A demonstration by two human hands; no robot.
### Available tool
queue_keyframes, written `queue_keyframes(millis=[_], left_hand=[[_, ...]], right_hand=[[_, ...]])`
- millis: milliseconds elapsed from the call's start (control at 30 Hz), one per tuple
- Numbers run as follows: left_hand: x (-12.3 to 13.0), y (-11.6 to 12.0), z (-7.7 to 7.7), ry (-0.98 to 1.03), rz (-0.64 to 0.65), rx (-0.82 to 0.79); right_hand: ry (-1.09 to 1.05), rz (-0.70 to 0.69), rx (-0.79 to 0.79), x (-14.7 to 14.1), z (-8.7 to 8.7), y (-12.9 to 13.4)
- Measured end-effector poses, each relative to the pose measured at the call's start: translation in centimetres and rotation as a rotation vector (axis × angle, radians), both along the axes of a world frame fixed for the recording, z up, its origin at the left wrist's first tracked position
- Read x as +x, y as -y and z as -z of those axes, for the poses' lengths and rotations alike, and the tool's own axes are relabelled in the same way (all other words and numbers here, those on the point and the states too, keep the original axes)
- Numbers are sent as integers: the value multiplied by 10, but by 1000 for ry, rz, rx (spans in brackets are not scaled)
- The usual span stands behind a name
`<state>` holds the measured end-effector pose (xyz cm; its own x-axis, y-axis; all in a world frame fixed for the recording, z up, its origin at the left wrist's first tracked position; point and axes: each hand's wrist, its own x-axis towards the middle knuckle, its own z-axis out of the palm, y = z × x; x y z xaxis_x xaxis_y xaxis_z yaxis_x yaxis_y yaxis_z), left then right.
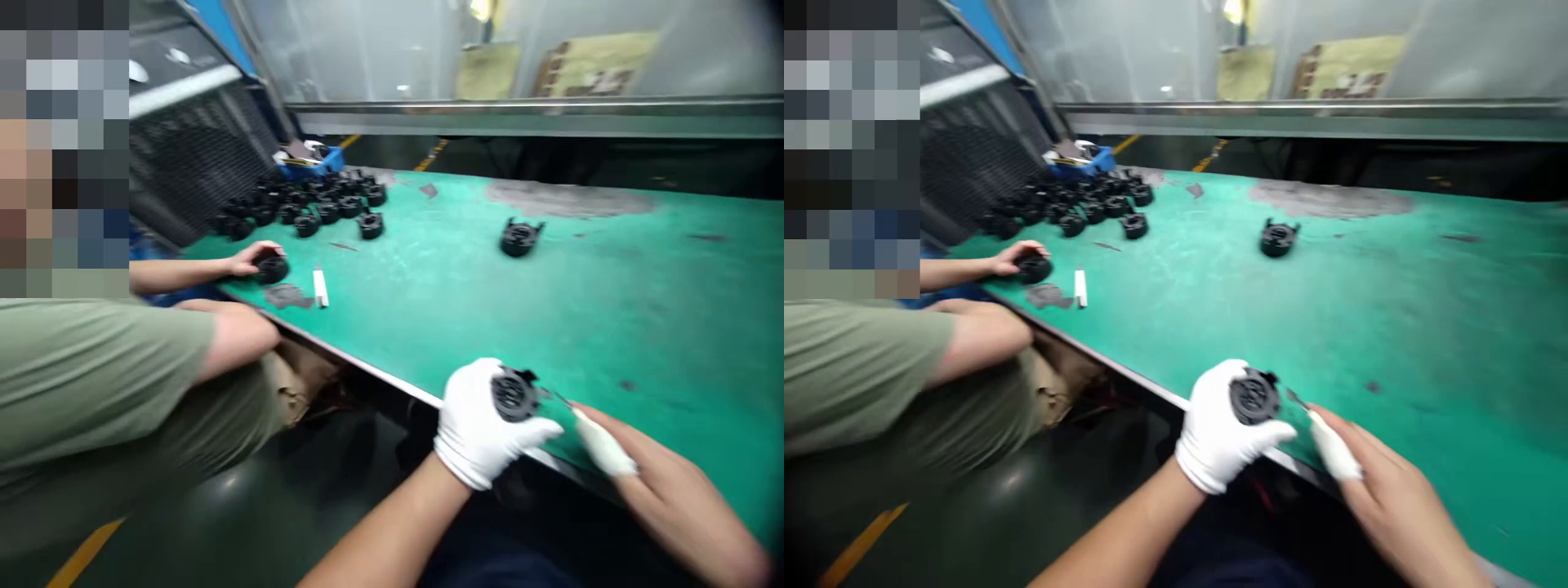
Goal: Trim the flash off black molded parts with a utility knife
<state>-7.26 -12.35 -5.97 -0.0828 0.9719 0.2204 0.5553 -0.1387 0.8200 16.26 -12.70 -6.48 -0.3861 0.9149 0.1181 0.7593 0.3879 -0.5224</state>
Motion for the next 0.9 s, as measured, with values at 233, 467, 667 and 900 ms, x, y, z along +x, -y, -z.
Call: queue_keyframes(millis=[233, 467, 667, 900], left_hand=[[-7, -4, 18, 37, -1, 8], [-7, -6, 18, -26, -5, 44], [-3, -10, 20, -140, -23, 206], [-3, -11, 20, -111, -16, 248]], right_hand=[[30, 75, -225, -11, -25, 5], [204, -7, -305, -20, -46, 2], [520, 106, -198, -36, -57, 1], [512, 139, -185, -43, -60, 10]])
